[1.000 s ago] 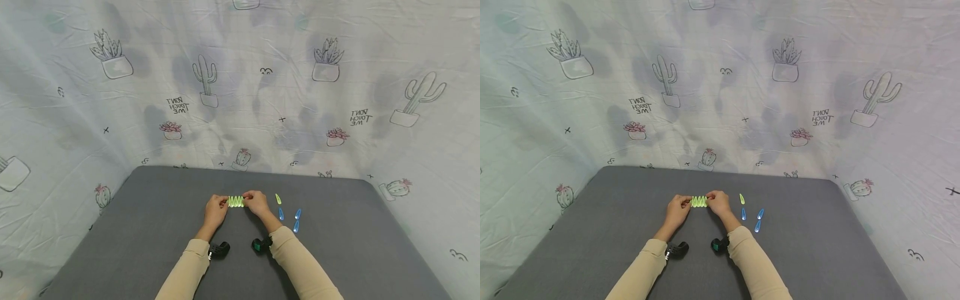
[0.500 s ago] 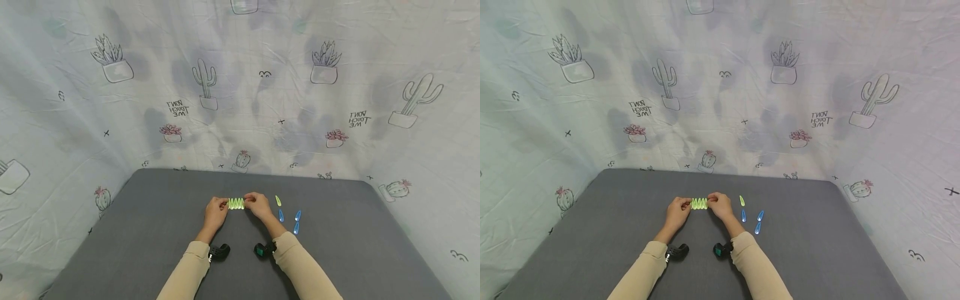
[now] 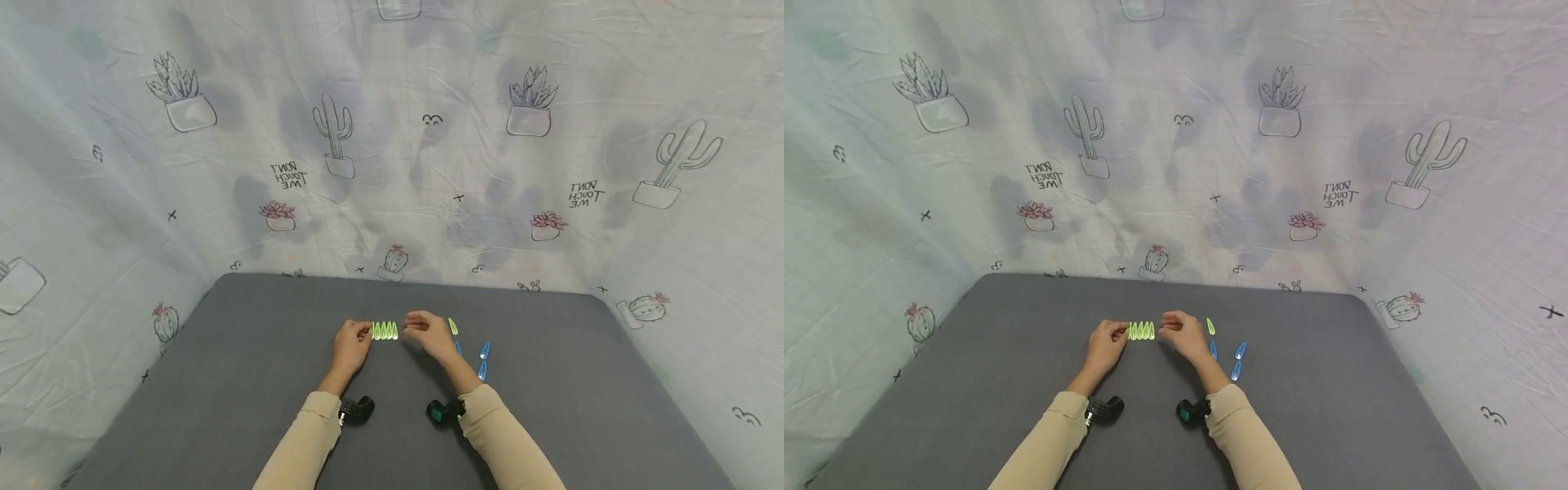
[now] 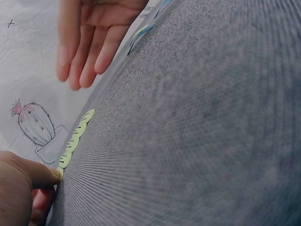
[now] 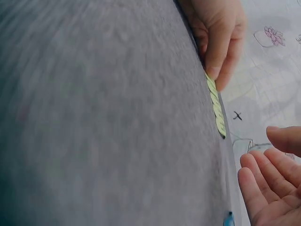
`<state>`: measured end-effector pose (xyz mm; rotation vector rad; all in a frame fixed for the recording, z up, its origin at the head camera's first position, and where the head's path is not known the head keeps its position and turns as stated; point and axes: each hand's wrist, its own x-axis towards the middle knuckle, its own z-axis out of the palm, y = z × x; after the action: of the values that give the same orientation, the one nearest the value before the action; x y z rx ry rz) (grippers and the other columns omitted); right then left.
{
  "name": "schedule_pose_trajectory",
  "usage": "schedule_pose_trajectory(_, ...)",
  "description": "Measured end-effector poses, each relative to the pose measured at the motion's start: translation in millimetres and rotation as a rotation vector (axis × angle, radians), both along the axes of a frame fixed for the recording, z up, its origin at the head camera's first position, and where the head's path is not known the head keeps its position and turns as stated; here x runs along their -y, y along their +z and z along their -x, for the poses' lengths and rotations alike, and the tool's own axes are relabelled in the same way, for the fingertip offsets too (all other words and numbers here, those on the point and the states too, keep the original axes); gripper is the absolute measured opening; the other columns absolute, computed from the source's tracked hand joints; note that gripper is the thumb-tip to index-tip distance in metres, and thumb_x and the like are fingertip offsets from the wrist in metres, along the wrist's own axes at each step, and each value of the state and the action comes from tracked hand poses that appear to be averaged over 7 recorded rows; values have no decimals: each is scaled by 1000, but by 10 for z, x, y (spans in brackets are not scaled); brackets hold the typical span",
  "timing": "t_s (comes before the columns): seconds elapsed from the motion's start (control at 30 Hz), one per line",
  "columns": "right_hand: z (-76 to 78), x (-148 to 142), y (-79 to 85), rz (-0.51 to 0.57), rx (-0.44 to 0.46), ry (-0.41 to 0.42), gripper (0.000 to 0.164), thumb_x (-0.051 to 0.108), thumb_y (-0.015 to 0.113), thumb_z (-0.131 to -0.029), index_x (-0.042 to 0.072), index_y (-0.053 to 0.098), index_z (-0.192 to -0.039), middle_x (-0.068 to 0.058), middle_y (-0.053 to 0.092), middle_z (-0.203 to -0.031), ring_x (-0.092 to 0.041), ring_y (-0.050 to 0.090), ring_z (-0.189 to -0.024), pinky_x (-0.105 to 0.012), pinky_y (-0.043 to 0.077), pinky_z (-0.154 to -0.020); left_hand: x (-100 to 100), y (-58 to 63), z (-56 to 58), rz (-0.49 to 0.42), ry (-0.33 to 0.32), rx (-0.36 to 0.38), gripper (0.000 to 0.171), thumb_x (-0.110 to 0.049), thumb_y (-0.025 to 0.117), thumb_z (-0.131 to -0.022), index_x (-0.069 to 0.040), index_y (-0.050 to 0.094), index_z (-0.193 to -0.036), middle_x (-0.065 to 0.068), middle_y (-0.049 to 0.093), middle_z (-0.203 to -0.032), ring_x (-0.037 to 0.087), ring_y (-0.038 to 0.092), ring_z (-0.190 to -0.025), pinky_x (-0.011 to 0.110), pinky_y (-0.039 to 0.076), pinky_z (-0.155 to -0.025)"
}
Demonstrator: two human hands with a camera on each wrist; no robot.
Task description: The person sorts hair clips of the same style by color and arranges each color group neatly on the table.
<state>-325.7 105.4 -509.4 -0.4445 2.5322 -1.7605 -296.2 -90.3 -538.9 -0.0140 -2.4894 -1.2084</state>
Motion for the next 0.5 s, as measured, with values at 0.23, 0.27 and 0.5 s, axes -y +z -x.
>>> schedule_pose_trajectory(0.23,-9,-163,82,3,-31,-31,39,6,66,-87,-7,57,-123,-23,64,-114,-35,62,-104,-37,53,-84,15,41,13,-1,-2,-7,18,-5,66,-86,-4,71,-103,9,57,-88,19,56,-77,35,50,-70)
schedule_pose_trajectory(0.27,-13,-189,94,0,-32,-42,39,6,67,-87,-6,58,-123,-22,64,-114,-33,63,-105,-36,53,-84,15,44,15,0,-2,-8,18,-5,66,-85,-4,71,-103,8,57,-88,19,56,-77,34,50,-70)
schedule_pose_trajectory(0.5,-4,-397,100,-39,-43,-113,39,9,67,-87,-2,59,-124,-18,65,-115,-32,61,-107,-39,52,-86,14,52,7,-2,-6,-17,18,-4,66,-85,-3,71,-102,9,57,-88,19,56,-77,34,50,-70)
